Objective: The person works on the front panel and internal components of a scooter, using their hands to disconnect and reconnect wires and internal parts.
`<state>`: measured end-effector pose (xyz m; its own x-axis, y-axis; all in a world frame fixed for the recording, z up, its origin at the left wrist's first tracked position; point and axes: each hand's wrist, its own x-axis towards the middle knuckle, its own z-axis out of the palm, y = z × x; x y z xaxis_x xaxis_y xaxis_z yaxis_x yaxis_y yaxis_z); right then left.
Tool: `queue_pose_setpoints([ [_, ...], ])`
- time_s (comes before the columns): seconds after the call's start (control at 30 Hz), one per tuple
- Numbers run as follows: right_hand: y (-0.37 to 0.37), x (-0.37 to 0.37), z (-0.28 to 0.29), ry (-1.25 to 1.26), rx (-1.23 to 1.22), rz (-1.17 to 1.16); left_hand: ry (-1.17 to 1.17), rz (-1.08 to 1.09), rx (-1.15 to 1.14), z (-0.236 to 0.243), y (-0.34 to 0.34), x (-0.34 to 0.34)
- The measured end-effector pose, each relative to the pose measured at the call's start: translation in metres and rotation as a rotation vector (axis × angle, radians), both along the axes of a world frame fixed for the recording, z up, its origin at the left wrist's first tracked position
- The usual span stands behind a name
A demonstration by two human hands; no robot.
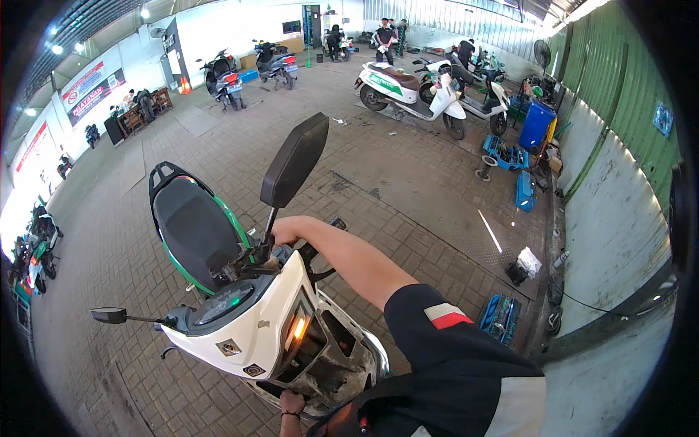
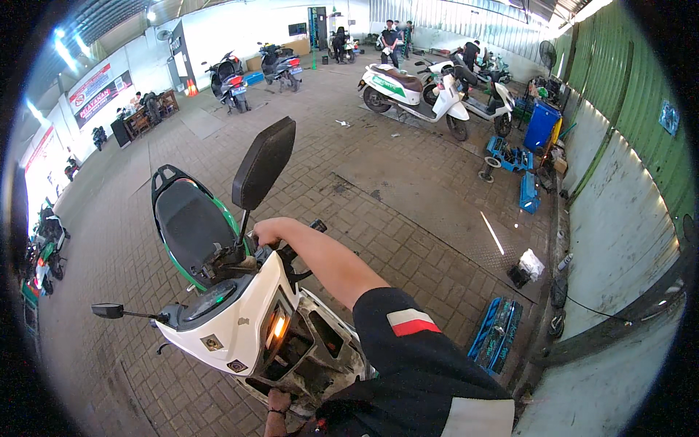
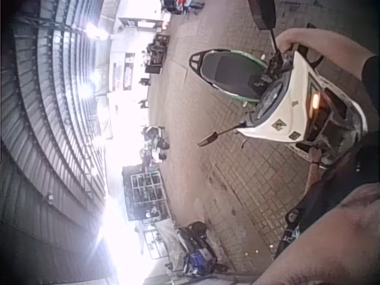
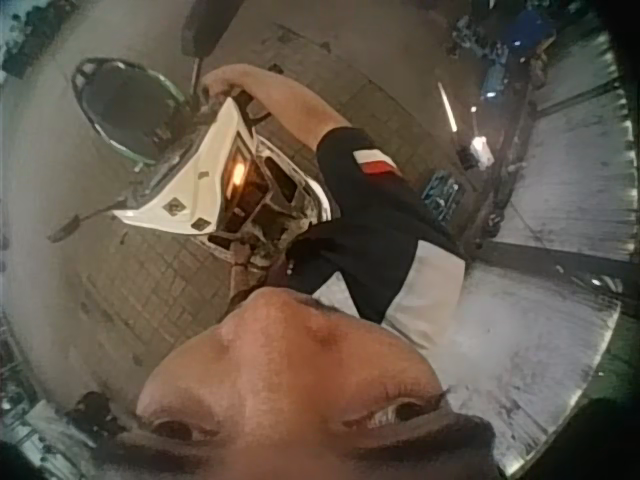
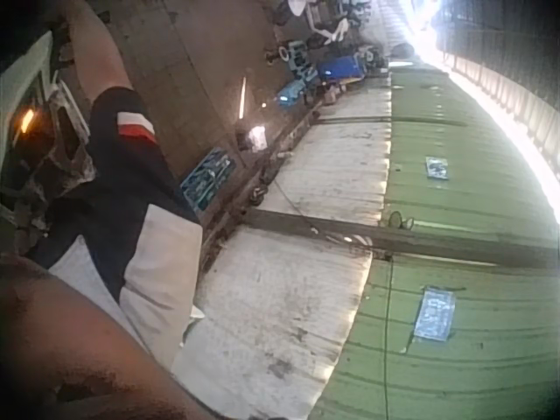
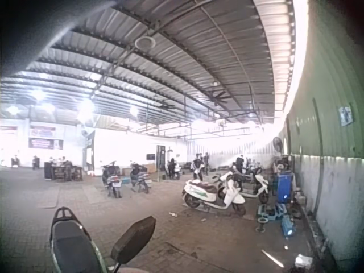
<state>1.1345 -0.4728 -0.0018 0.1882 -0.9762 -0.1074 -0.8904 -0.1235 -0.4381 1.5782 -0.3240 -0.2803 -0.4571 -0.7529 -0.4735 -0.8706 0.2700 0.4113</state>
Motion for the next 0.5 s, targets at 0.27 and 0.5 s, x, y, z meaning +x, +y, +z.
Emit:
queue_pose_setpoints([
  [0.27,0.002,-0.005,-0.004,-0.049,0.0,-0.007,0.0,0.065,0.042,0.034,0.008,-0.012],
  [0.5,-0.002,-0.005,-0.007,-0.015,-0.029,0.013,0.084,0.094,0.016,0.024,0.005,-0.008],
])
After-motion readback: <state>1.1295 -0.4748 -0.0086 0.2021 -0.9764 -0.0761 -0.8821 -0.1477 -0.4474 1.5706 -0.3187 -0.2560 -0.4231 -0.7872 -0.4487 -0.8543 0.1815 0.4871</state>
